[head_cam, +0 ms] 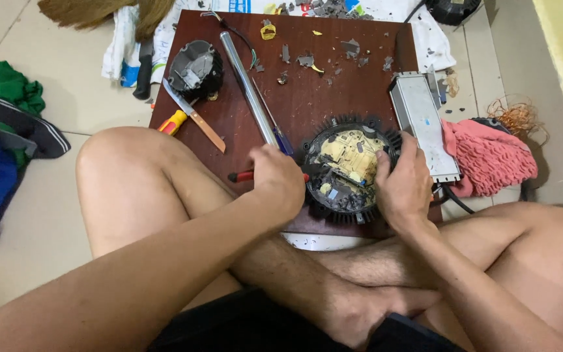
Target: The person is disassembling a circular electronic component using a screwdriver to remove screws and pliers to pry parts apart.
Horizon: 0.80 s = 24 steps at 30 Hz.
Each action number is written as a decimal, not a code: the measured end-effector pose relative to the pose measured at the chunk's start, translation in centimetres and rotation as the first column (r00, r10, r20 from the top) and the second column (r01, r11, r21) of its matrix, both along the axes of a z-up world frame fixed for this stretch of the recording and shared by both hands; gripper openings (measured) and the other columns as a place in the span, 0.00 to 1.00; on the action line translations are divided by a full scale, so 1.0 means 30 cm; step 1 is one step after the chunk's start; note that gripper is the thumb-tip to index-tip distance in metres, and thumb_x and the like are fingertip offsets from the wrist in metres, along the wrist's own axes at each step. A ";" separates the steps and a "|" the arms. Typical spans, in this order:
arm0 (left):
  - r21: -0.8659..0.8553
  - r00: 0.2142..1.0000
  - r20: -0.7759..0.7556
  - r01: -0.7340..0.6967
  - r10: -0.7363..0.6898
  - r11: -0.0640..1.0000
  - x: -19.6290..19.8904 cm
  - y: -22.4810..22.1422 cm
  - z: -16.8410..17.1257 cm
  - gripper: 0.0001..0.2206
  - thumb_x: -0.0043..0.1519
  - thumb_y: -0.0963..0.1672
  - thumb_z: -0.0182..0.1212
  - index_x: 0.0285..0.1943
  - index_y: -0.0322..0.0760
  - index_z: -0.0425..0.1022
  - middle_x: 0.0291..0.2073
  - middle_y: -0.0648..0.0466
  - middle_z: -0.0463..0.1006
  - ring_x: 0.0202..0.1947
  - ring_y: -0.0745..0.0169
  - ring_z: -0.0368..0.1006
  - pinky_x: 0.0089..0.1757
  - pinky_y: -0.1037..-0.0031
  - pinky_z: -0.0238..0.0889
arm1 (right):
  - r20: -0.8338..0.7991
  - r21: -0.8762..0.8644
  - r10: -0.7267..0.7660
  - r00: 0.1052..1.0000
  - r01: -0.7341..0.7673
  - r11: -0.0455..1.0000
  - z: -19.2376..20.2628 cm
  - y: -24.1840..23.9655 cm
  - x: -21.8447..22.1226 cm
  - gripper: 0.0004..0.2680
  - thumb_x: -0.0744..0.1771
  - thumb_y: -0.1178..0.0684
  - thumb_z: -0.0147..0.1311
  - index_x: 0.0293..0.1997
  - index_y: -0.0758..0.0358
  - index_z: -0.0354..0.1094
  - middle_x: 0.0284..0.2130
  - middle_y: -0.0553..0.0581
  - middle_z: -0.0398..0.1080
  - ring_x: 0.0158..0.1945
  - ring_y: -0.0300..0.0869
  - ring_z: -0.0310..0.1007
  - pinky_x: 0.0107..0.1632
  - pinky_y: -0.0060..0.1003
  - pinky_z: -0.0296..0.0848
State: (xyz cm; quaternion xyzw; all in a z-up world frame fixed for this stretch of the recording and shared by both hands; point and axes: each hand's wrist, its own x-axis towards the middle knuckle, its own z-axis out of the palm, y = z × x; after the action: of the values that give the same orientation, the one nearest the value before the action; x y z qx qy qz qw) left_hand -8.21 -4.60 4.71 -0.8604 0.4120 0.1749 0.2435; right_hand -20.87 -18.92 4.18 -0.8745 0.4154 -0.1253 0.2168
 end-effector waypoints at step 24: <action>0.588 -0.514 -0.809 -0.723 0.286 0.364 0.025 0.060 -0.090 0.10 0.65 0.48 0.55 0.43 0.38 0.76 0.39 0.51 0.86 0.47 0.48 0.84 0.51 0.61 0.74 | 0.340 -0.076 -0.039 0.940 0.069 0.995 -0.132 0.023 -0.071 0.17 0.74 0.47 0.49 0.71 0.61 0.57 0.52 0.70 0.65 0.54 0.71 0.72 0.52 0.71 0.73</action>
State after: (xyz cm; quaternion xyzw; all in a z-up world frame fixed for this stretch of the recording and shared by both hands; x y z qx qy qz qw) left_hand -7.46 -2.79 2.01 -0.5439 -0.0793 0.7336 -0.3996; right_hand -22.99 -18.23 0.24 -0.8369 0.3899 -0.2973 0.2431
